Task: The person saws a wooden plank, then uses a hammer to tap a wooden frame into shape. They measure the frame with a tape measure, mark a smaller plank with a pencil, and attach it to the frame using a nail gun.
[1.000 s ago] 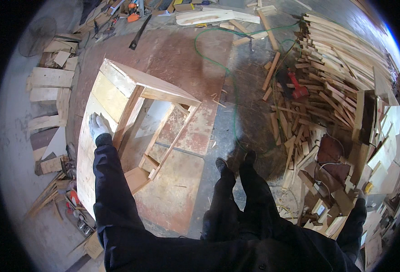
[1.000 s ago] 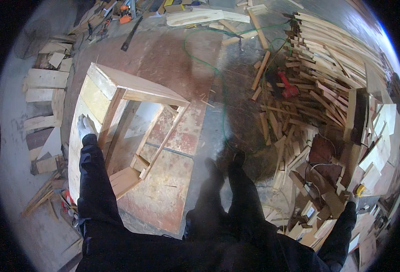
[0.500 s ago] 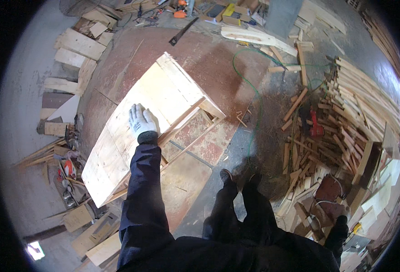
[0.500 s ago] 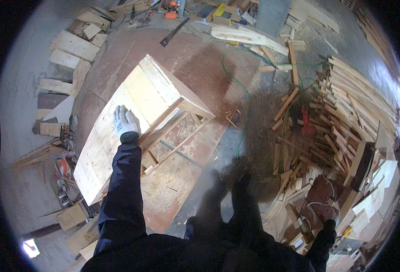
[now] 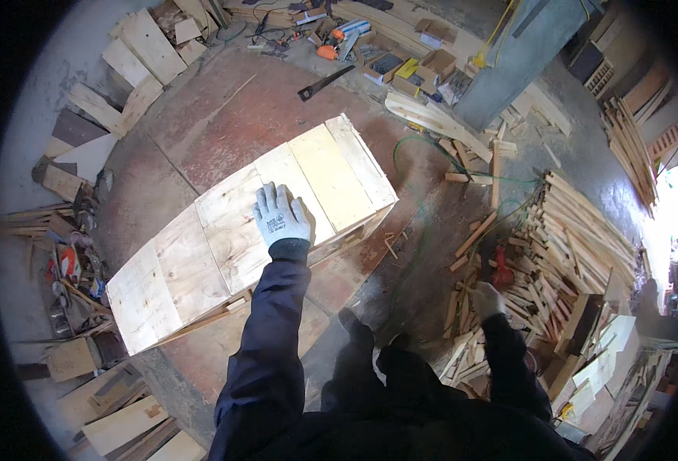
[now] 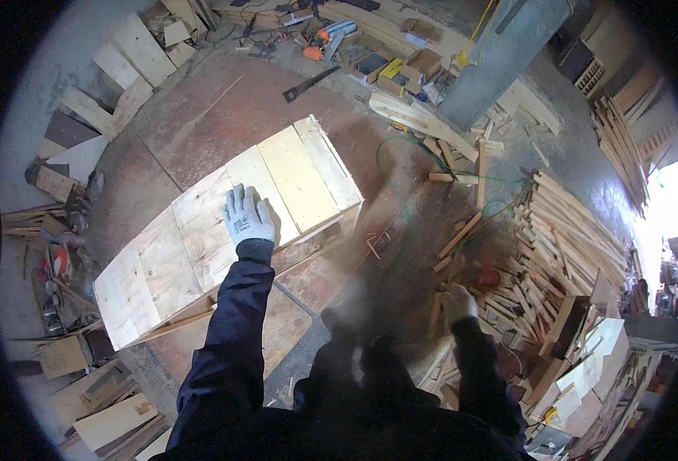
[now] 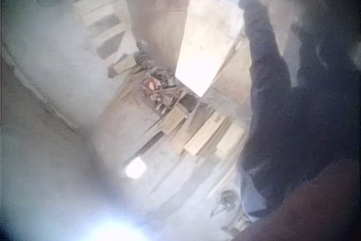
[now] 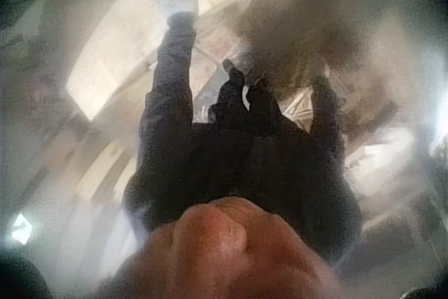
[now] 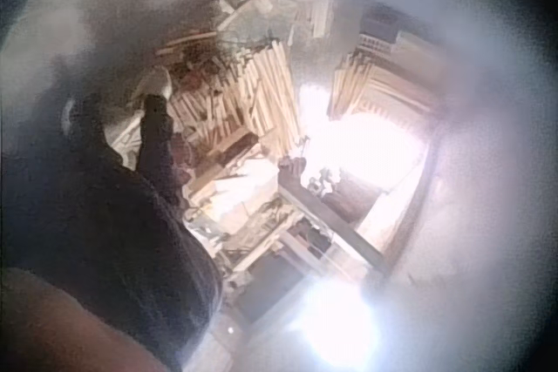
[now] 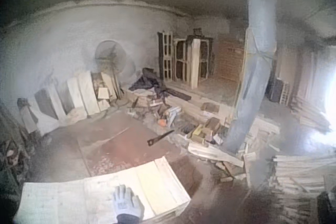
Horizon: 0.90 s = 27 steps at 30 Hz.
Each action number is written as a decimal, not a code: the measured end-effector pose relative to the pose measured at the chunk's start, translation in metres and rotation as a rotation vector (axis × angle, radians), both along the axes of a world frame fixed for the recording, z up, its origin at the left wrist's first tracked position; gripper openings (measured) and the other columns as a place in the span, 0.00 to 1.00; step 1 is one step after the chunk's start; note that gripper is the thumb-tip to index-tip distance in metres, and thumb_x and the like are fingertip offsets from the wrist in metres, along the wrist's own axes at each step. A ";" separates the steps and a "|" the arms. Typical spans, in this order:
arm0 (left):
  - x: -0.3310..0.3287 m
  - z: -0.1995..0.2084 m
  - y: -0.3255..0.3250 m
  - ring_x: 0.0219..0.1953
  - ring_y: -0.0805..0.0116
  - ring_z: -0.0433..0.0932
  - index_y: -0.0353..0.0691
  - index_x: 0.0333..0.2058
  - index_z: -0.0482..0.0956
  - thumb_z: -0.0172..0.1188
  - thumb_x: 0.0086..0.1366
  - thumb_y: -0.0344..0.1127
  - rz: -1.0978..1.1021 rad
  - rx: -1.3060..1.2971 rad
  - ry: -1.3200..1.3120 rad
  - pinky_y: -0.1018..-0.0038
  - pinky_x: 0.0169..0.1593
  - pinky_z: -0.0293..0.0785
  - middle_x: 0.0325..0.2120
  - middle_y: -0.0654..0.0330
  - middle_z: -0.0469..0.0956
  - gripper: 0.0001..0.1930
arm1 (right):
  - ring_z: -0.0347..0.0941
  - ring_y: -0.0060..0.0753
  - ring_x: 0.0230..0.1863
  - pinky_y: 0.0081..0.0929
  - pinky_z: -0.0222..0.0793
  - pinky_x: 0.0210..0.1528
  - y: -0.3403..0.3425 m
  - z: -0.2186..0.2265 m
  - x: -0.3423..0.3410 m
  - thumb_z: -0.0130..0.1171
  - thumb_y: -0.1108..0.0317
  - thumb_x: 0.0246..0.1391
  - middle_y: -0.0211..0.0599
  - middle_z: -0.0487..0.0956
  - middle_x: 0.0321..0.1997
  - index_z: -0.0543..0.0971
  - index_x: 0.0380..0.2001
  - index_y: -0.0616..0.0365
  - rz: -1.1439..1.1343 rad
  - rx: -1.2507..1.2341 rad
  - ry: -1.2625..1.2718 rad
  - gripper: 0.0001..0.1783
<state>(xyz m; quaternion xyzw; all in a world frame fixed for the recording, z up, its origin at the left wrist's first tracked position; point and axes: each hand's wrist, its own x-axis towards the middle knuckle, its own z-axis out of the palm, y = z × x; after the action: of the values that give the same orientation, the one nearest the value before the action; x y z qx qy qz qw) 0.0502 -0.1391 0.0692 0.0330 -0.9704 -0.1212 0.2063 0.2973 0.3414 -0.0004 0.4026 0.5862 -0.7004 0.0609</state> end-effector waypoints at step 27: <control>-0.009 0.041 0.007 0.68 0.41 0.57 0.37 0.56 0.70 0.53 0.60 0.34 -0.017 0.205 -0.116 0.46 0.68 0.48 0.63 0.46 0.65 0.24 | 0.80 0.47 0.47 0.40 0.78 0.44 -0.217 0.097 -0.485 0.52 0.59 0.65 0.49 0.81 0.49 0.75 0.51 0.64 0.905 -0.480 -0.052 0.20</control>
<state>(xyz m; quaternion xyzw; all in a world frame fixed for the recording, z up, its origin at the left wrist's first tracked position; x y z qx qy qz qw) 0.0416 -0.1319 0.1101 0.0527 -0.9635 -0.2192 0.1441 -0.1878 0.1240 0.0971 0.1001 0.5226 -0.7086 0.4634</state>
